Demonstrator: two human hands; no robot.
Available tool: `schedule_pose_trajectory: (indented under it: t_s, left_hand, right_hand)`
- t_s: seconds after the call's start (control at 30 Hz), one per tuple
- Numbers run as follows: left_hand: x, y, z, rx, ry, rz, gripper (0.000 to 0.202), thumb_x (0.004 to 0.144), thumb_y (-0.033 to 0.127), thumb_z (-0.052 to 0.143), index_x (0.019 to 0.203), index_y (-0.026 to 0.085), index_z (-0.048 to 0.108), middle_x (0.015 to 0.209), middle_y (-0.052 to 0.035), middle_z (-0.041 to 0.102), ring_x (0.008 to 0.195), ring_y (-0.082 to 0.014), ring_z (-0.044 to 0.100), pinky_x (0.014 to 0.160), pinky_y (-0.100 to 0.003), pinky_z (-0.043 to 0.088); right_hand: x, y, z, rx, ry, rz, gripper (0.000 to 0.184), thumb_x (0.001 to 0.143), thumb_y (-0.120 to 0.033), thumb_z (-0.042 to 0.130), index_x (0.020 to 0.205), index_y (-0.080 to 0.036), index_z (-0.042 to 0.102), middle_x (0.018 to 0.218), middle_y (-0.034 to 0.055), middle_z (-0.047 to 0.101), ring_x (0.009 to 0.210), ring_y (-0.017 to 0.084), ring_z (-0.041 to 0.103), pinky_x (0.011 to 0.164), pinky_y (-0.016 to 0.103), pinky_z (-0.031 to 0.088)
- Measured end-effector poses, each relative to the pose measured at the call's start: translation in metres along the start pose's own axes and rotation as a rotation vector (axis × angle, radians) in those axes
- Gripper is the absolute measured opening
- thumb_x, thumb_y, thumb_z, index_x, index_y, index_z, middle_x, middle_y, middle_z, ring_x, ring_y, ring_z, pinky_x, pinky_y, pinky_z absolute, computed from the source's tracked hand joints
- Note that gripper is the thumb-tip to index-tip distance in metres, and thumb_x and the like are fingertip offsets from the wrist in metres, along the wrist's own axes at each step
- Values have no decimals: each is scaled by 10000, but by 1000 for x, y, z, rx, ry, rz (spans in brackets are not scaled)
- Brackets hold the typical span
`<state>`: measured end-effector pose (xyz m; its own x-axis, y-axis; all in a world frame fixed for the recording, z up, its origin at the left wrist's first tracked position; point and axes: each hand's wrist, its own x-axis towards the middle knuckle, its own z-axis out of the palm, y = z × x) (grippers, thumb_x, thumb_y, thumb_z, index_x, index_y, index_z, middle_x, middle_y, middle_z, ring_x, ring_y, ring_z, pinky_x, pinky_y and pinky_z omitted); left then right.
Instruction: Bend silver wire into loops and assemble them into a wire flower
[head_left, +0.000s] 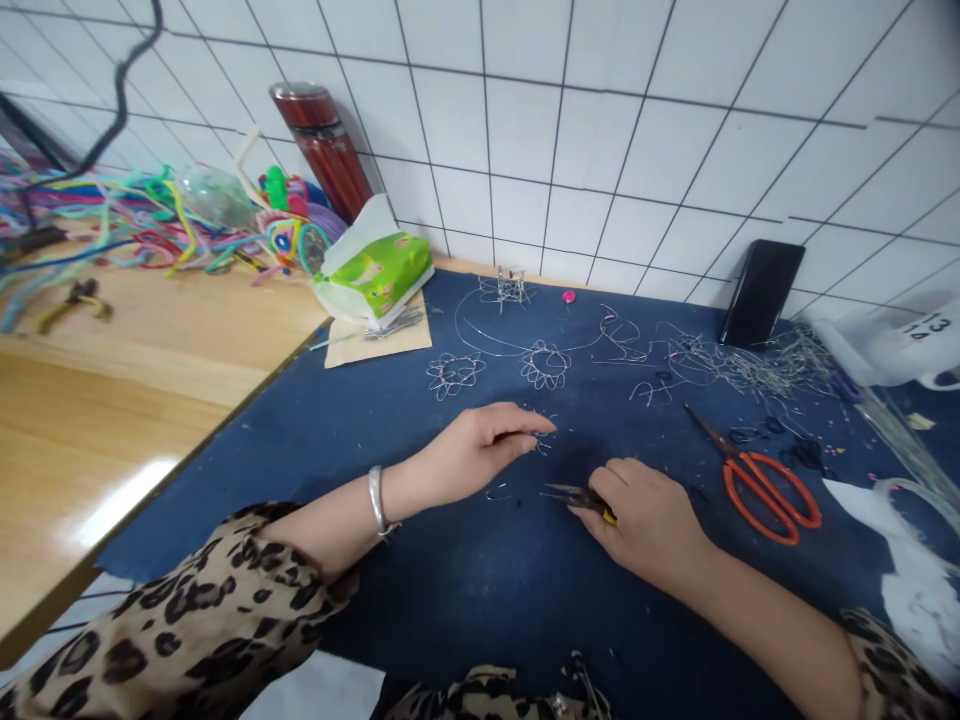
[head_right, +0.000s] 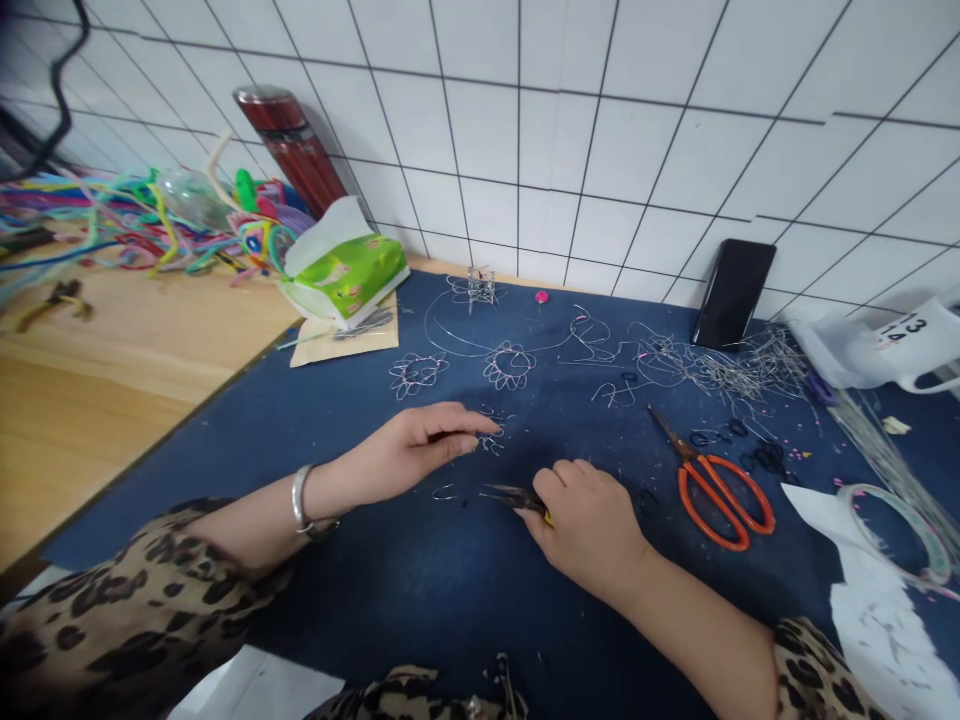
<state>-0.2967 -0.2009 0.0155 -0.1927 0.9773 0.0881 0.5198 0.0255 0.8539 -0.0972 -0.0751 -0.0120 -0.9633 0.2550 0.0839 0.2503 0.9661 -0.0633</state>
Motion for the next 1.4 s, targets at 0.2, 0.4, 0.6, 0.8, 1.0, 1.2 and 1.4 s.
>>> schedule_pose_trajectory:
  t_s: [0.2, 0.4, 0.6, 0.8, 1.0, 1.2, 1.4]
  left_hand:
    - [0, -3, 13, -549, 21, -359, 159, 766, 261, 608, 860, 140, 649, 708, -6, 577, 532, -61, 458, 499, -183, 373]
    - [-3, -1, 20, -735, 11, -412, 165, 741, 280, 646, 780, 123, 612, 685, -4, 582, 469, -38, 438, 436, -160, 335]
    - [-4, 4, 20, -806, -25, -442, 167, 741, 277, 648, 760, 122, 590, 681, -10, 600, 447, -32, 447, 414, -153, 323]
    - [-4, 3, 22, -848, -46, -467, 171, 732, 277, 659, 760, 126, 584, 682, -8, 601, 446, -34, 448, 423, -165, 341]
    - [-5, 3, 22, -858, -55, -474, 177, 725, 277, 667, 771, 123, 594, 672, -5, 598, 448, -34, 450, 422, -165, 343]
    - [-5, 2, 21, -867, -64, -478, 169, 732, 264, 664, 784, 117, 599, 677, -9, 599, 456, -34, 457, 427, -164, 346]
    - [-5, 4, 21, -853, -50, -493, 171, 725, 263, 671, 774, 119, 593, 674, -13, 613, 492, -53, 524, 441, -160, 370]
  right_hand:
    - [2, 5, -3, -120, 159, 10, 315, 860, -460, 424, 703, -198, 500, 675, 16, 493, 681, 160, 416, 603, 294, 235]
    - [1, 11, -9, -274, 278, -63, 238, 851, -404, 458, 763, -203, 549, 649, 11, 464, 664, 161, 374, 603, 312, 223]
    - [1, 11, -14, -315, 327, -135, 229, 836, -398, 483, 851, -192, 580, 652, 14, 473, 662, 157, 364, 597, 319, 224]
    - [-1, 8, -18, -296, 261, -140, 231, 866, -375, 445, 871, -197, 593, 657, 27, 480, 666, 160, 364, 600, 324, 229]
    - [-1, 8, -19, -328, 257, -147, 224, 863, -375, 452, 876, -197, 587, 660, 23, 478, 664, 162, 364, 598, 327, 232]
    - [0, 7, -19, -353, 255, -153, 206, 857, -369, 463, 868, -201, 582, 648, 18, 470, 654, 160, 359, 592, 328, 231]
    - [0, 8, -19, -382, 277, -159, 149, 847, -318, 482, 861, -208, 582, 635, 16, 467, 646, 156, 351, 584, 328, 223]
